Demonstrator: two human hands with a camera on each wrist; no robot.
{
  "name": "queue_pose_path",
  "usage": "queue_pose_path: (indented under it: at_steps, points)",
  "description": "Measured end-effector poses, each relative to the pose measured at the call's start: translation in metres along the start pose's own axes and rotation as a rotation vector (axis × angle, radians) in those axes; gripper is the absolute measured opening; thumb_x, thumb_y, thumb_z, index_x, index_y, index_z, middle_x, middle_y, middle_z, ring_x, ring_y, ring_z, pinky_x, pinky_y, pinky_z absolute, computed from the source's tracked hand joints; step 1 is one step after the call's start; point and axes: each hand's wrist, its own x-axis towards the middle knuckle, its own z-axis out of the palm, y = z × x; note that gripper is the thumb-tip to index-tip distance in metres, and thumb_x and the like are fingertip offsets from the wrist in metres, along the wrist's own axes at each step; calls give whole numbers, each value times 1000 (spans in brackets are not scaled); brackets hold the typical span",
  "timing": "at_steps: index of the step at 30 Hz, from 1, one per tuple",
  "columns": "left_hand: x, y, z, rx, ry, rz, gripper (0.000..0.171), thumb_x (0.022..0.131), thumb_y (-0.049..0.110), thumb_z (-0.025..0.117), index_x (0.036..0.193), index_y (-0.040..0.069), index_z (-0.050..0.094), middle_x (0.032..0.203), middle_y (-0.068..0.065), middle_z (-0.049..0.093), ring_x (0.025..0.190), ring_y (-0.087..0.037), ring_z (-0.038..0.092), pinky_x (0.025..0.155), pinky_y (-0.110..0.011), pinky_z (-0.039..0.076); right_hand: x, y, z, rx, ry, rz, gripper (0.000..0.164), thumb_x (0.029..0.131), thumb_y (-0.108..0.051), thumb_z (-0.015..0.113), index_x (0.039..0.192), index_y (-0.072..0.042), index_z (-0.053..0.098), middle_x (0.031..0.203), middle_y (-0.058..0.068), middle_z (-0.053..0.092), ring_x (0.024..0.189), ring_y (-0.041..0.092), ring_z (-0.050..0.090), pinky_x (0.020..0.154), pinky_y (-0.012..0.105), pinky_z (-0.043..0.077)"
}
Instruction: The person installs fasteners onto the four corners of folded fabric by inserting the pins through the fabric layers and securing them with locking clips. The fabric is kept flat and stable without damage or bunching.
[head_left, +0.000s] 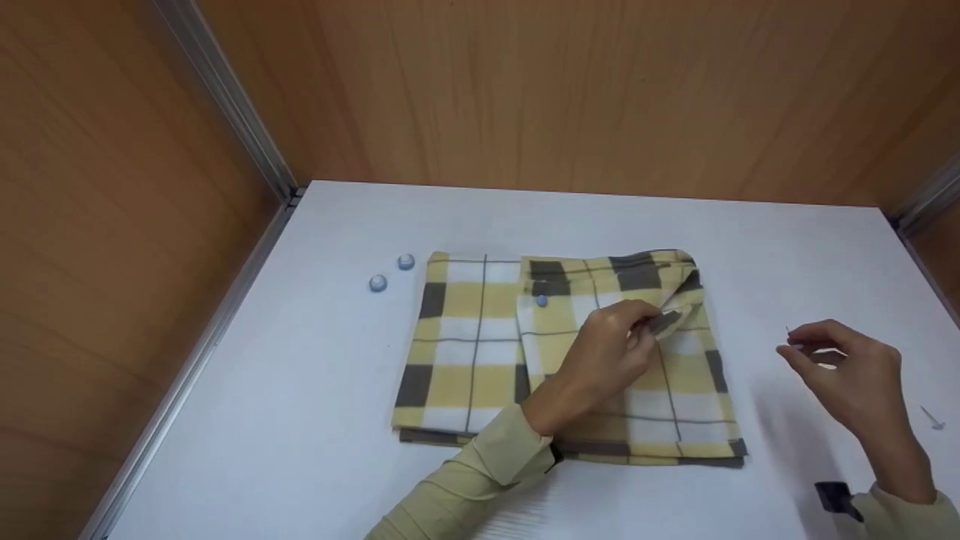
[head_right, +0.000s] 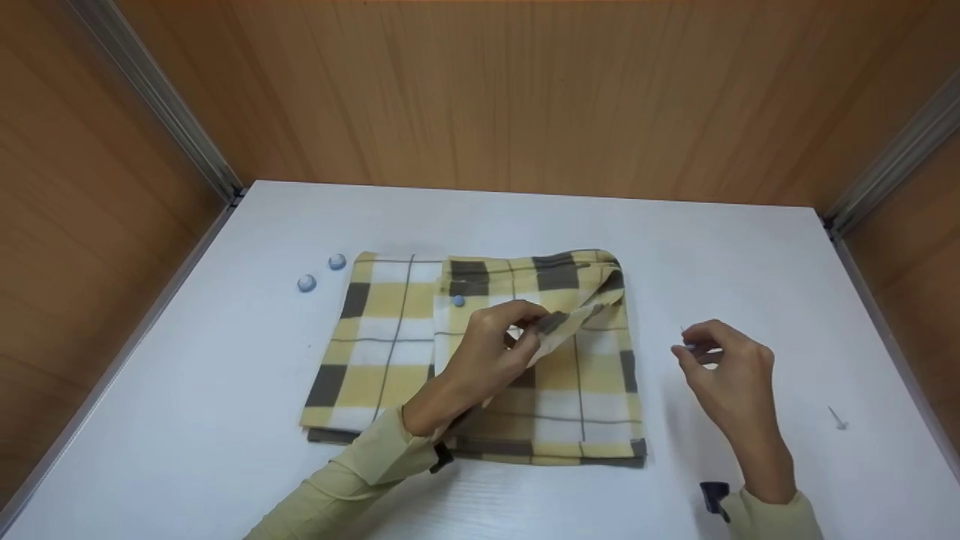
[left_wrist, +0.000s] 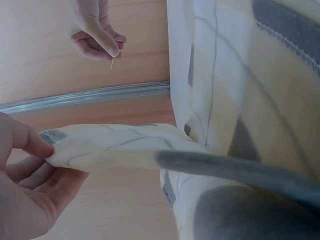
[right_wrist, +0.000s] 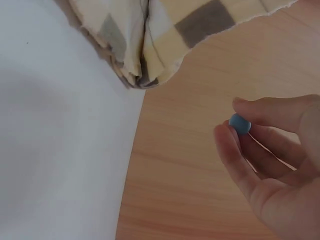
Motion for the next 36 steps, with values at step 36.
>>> queue_pose_path:
  at_steps: [36]
  points:
    - [0,-1,-17,-42,81,16,15,85,1,49,93,5,62,89,-1,61,81,0,55,71,-8,41,11,-102,40,396,-150,-269,24,65,14,68,82,-2,66,81,9,62,72,17,59,60,17,49]
